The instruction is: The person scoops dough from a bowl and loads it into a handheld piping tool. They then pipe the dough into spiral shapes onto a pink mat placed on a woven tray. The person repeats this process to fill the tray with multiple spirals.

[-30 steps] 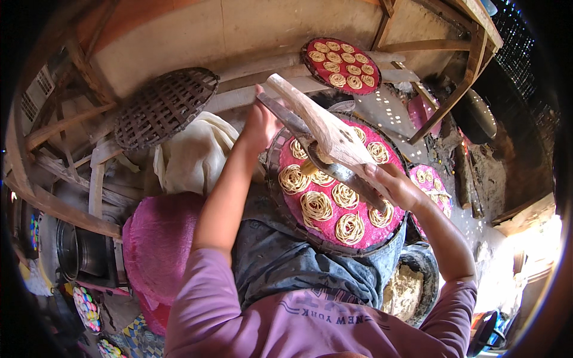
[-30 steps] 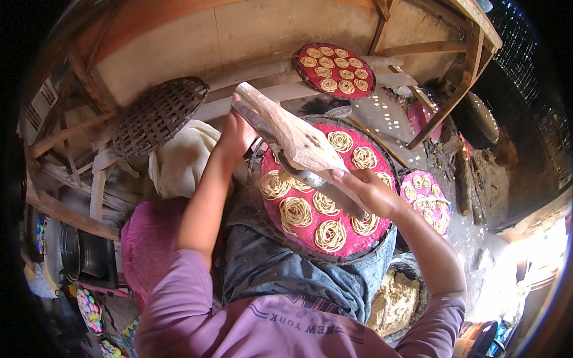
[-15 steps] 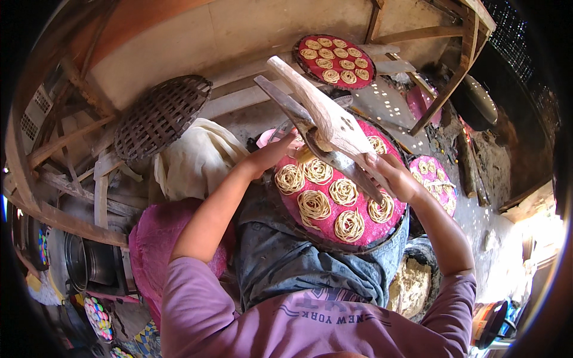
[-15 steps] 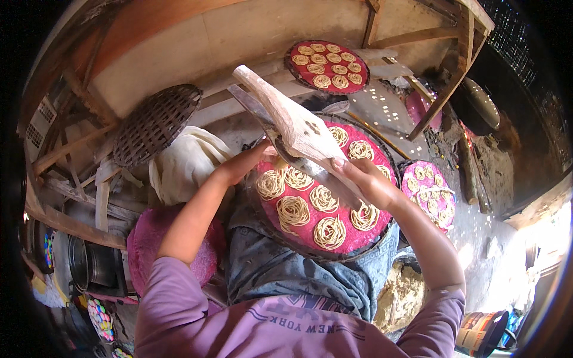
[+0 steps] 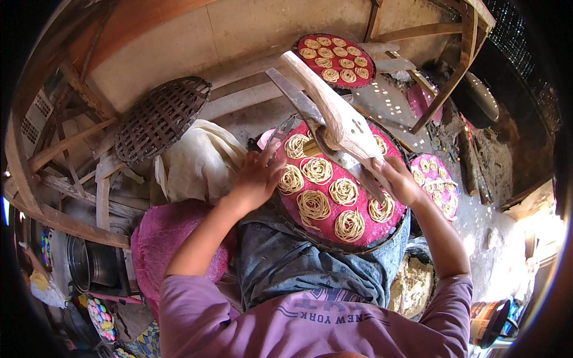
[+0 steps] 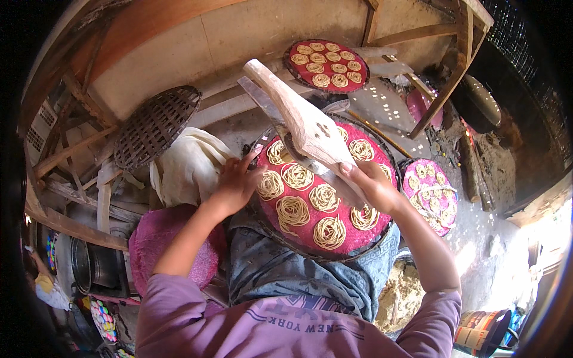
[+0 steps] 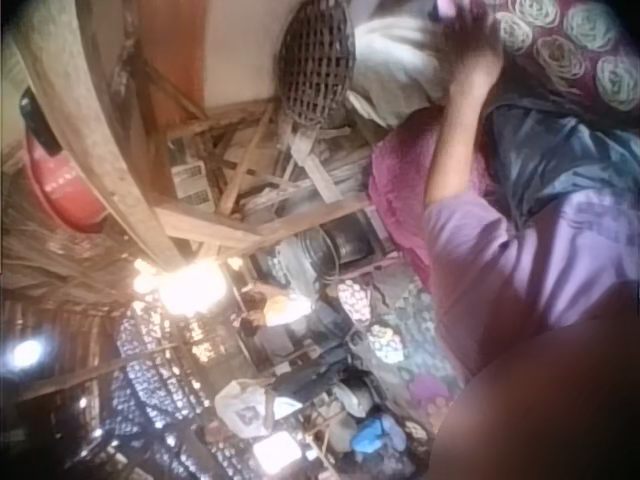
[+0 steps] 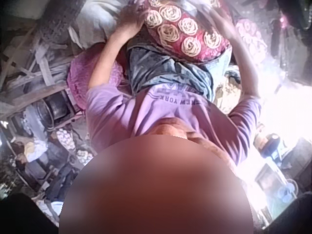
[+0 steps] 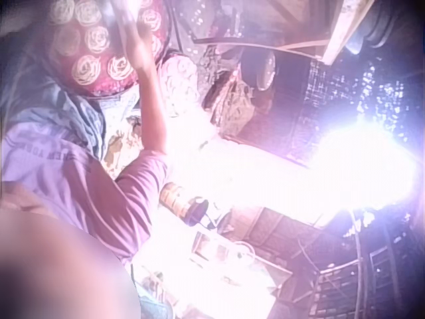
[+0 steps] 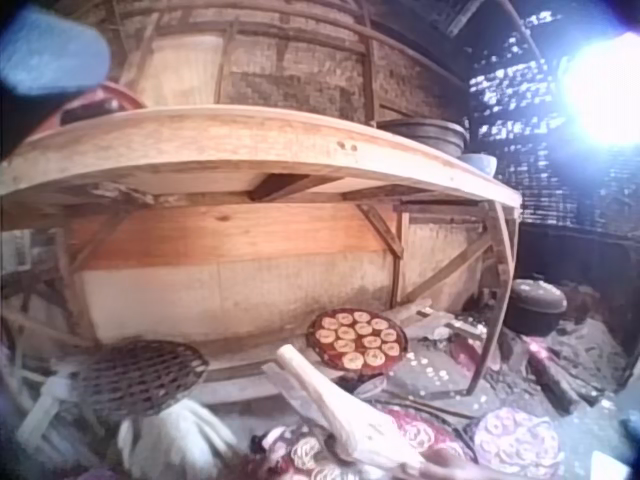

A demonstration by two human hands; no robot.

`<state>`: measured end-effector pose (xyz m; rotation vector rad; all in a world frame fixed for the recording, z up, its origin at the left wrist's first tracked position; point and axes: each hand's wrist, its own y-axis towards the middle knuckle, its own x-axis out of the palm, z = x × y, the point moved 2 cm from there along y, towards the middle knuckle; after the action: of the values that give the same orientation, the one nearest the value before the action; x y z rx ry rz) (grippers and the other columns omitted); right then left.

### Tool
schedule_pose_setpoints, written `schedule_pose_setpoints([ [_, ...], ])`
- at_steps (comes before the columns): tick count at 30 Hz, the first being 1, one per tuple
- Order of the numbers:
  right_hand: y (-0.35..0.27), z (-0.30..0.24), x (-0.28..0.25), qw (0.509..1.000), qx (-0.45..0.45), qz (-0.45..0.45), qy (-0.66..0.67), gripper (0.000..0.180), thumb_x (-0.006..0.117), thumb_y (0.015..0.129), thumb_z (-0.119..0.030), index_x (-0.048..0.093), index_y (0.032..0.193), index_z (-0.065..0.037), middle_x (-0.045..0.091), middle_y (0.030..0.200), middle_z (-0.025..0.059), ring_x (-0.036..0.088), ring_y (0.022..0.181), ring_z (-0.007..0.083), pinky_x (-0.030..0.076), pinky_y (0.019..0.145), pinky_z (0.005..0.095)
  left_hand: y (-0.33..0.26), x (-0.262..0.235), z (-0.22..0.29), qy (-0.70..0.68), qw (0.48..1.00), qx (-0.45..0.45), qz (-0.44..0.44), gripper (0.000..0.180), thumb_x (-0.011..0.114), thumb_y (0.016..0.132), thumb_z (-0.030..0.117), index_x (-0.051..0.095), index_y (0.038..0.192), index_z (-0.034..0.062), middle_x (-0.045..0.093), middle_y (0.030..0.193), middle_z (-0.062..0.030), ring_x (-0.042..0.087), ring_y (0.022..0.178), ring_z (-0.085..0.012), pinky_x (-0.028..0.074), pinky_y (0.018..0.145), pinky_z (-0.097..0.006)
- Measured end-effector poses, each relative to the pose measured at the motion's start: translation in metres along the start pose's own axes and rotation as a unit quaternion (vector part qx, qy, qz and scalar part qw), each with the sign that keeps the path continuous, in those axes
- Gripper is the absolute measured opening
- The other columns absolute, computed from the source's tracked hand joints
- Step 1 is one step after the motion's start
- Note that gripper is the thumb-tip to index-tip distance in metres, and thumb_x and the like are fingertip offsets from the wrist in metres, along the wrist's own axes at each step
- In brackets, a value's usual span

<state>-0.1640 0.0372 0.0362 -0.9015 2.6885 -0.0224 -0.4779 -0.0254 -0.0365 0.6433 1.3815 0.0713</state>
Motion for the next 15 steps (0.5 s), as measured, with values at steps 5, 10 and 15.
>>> schedule_pose_setpoints([
  [5, -0.025, -0.016, -0.001, 1.0, -0.009, 0.006, -0.008, 0.07, 0.053, 0.09, -0.058, 0.06, 0.107, 0.01, 0.066, 0.086, 0.0128, 0.063, 0.073, 0.0163, 0.05, 0.063, 0.0296, -0.023, -0.05, 0.001, -0.001, 0.991, -0.094, 0.098, 0.033, 0.068, 0.083, 0.022, 0.065, 0.113, 0.0091, 0.051, 0.138, -0.0016, 0.048, 0.108, -0.0312, 0.04, 0.093, -0.042],
  [10, -0.038, -0.038, 0.008, 0.997, -0.048, -0.023, 0.051, 0.078, 0.059, 0.084, -0.06, 0.056, 0.115, 0.011, 0.065, 0.093, 0.012, 0.062, 0.08, 0.0164, 0.049, 0.069, 0.0299, -0.049, -0.067, 0.013, -0.08, 0.953, -0.174, 0.234, 0.02, 0.082, 0.067, 0.012, 0.064, 0.075, 0.0098, 0.062, 0.121, -0.0036, 0.055, 0.1, -0.0293, 0.041, 0.091, -0.041],
  [15, -0.079, -0.044, -0.031, 0.981, -0.115, 0.129, 0.088, 0.077, 0.062, 0.084, -0.056, 0.054, 0.119, 0.011, 0.064, 0.098, 0.0125, 0.061, 0.08, 0.0146, 0.049, 0.07, 0.0289, -0.103, -0.058, 0.003, -0.021, 0.946, -0.255, 0.199, 0.017, 0.069, 0.081, 0.007, 0.075, 0.094, 0.0153, 0.063, 0.119, -0.0037, 0.054, 0.1, -0.0293, 0.043, 0.089, -0.042],
])
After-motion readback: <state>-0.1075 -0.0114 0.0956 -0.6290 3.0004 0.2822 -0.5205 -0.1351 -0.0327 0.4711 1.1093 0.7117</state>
